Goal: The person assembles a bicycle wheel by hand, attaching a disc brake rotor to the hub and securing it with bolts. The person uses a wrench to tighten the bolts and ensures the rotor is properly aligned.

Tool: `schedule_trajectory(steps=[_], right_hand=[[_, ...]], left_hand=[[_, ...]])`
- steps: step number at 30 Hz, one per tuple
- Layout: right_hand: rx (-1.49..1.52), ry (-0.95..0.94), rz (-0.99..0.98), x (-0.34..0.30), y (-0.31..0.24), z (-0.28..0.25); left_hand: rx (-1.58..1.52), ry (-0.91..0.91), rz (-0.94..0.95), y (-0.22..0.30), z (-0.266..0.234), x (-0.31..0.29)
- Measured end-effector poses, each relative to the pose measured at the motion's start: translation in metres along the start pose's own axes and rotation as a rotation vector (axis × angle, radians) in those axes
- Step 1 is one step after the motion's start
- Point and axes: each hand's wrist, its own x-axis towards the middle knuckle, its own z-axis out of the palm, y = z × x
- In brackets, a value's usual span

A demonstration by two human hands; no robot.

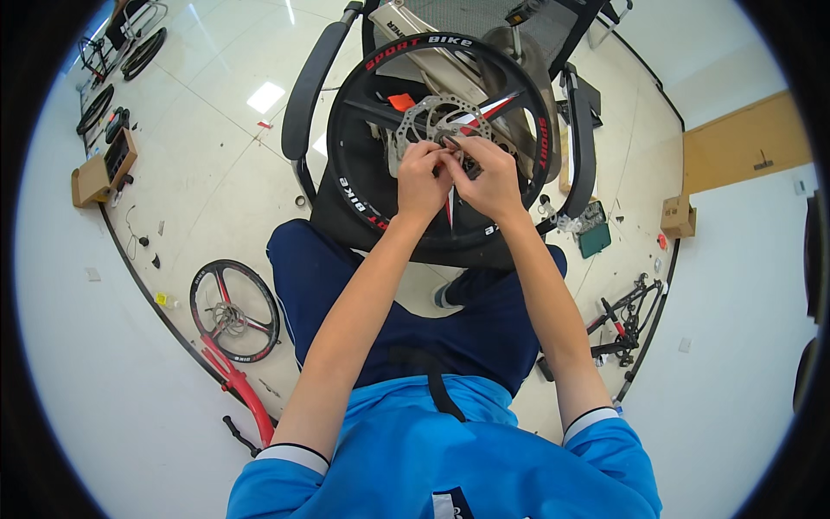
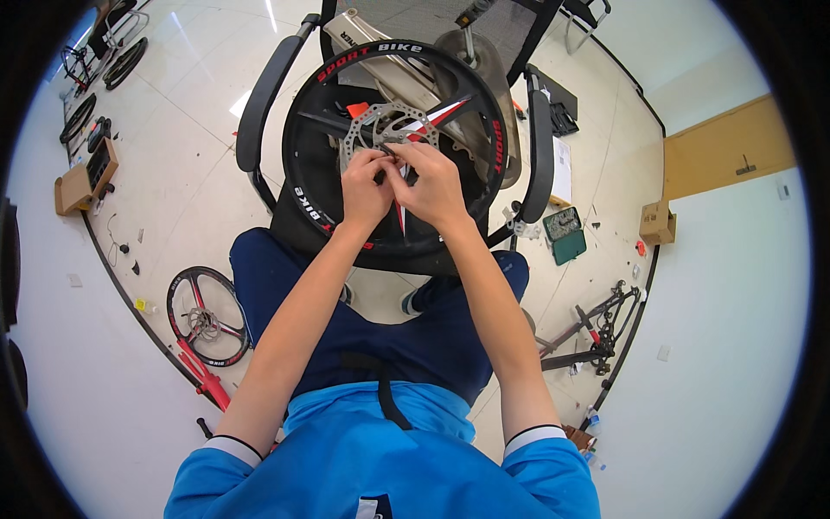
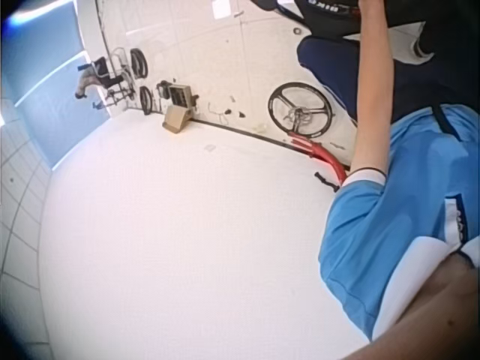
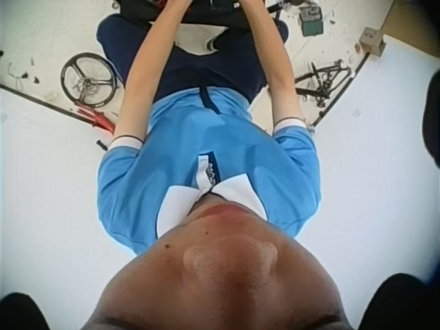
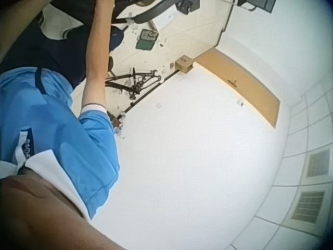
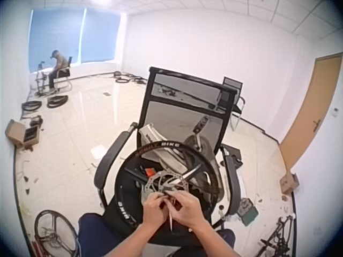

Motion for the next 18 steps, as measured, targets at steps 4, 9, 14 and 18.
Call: schedule_trajectory(steps=[4,9,14,18], right_hand=[[0.133,-0.063,0.084,-0.004,0.003,-0.003],[0.103,-0.054,0.166,-0.007,0.005,-0.002],[0.087,-0.010,0.121,-0.007,0.003,0.004],[0.094,0.081,0.096,-0.008,0.001,0.008]], left_hand=[[0.007,-0.002,0.010,-0.004,0.000,0.000],[0.019,-0.030,0.002,-0.004,-0.002,-0.001],[0.027,-0.047,0.003,-0.004,-0.003,0.000],[0.009,-0.025,-0.006,-0.002,-0.004,0.000]])
